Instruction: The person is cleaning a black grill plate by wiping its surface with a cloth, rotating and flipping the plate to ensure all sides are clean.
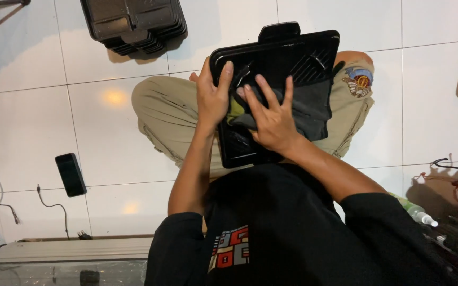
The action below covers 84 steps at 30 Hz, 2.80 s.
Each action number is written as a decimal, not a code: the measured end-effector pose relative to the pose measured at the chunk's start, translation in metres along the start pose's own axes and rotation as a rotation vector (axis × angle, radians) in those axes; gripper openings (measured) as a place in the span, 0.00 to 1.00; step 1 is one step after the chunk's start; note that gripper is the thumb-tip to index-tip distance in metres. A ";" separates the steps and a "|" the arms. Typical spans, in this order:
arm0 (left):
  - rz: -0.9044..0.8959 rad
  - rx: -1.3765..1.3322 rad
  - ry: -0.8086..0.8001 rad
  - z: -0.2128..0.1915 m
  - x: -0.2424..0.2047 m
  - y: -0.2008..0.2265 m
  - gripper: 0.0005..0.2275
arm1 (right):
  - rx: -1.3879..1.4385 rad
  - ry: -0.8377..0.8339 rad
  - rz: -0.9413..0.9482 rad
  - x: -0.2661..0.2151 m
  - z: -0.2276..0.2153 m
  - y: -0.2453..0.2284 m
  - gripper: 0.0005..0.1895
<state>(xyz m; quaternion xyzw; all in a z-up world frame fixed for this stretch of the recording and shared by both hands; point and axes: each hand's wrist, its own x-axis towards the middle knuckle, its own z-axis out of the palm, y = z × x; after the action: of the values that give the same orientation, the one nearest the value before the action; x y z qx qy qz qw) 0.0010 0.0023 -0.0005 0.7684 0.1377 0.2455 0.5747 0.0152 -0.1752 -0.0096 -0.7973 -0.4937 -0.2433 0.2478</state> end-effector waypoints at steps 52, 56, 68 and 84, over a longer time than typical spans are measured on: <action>-0.063 -0.195 -0.184 -0.021 0.006 0.031 0.15 | 0.162 -0.256 0.046 -0.003 -0.009 -0.033 0.35; -0.090 -0.235 -0.162 -0.023 0.002 0.028 0.16 | 0.079 -0.385 0.069 -0.071 -0.024 -0.024 0.38; -0.032 -0.191 -0.172 -0.020 0.006 0.032 0.15 | 0.134 -0.286 0.046 -0.013 -0.011 -0.040 0.33; 0.005 -0.214 -0.090 -0.026 -0.003 0.027 0.11 | 0.259 -0.059 -0.134 -0.035 0.027 -0.047 0.28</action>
<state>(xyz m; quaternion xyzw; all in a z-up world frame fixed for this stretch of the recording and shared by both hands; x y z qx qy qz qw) -0.0172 0.0141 0.0300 0.7134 0.0827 0.2254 0.6583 -0.0376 -0.1629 -0.0445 -0.7308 -0.5800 -0.1701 0.3172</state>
